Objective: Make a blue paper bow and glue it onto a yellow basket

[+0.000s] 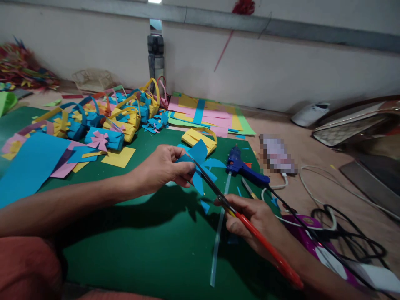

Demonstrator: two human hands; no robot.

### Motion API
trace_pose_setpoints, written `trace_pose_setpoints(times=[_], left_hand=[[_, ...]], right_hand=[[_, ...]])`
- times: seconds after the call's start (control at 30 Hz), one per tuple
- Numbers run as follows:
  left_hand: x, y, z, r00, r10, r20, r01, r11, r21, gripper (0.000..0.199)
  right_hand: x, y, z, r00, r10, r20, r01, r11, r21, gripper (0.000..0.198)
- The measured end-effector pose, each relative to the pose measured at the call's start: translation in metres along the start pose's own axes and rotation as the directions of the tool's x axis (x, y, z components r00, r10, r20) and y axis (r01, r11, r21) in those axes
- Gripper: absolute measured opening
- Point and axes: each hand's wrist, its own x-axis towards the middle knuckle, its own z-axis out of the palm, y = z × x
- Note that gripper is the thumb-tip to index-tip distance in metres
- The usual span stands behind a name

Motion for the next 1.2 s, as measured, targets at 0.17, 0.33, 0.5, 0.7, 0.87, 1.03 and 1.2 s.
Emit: trace_pose_setpoints(times=[0.17,0.33,0.5,0.7,0.87,1.03,1.2], left_hand=[[0.0004,-0.0003,0.0,1.0,0.003,-0.005,-0.003,1.0,-0.006,0.01],[-0.0003,0.0002,0.0006,1.0,-0.004,-0.016,0.004,1.0,0.004,0.01],[0.0004,0.0008,0.0009,1.0,-0.015,-0.023,0.015,1.0,0.004,0.01],[0.0002,0.0006,0.0011,1.0,-0.006,-0.017,0.006,1.0,0.013,0.009],[-0.0008,0.0011,0.0011,1.0,-0.013,-0.016,0.013,1.0,0.008,0.009],[-0.0003,0.0006,0.001,1.0,-0.018,-0.023,0.018,1.0,0.006,0.007],[-0.0001,0.0007,0.0009,1.0,-0.004,-0.022,0.004,1.0,0.014,0.007]], right_hand=[[0.0007,0.0013,0.0008,1.0,-0.003,-0.01,0.003,1.0,-0.007,0.034],[-0.0001,0.0003,0.0011,1.0,-0.015,-0.007,0.015,1.0,-0.018,0.03],[-0.0004,-0.0011,0.001,1.0,-0.023,-0.015,0.022,1.0,-0.01,0.029],[0.0006,0.0002,0.0013,1.0,-0.014,-0.009,0.014,1.0,0.007,0.032],[-0.0001,0.0009,0.0013,1.0,0.01,0.002,-0.01,0.999,0.03,0.032],[0.0008,0.0005,0.0007,1.0,0.023,-0.008,-0.023,1.0,0.006,0.034],[0.0006,-0.0001,-0.0005,1.0,0.025,0.004,-0.025,1.0,0.003,0.034]])
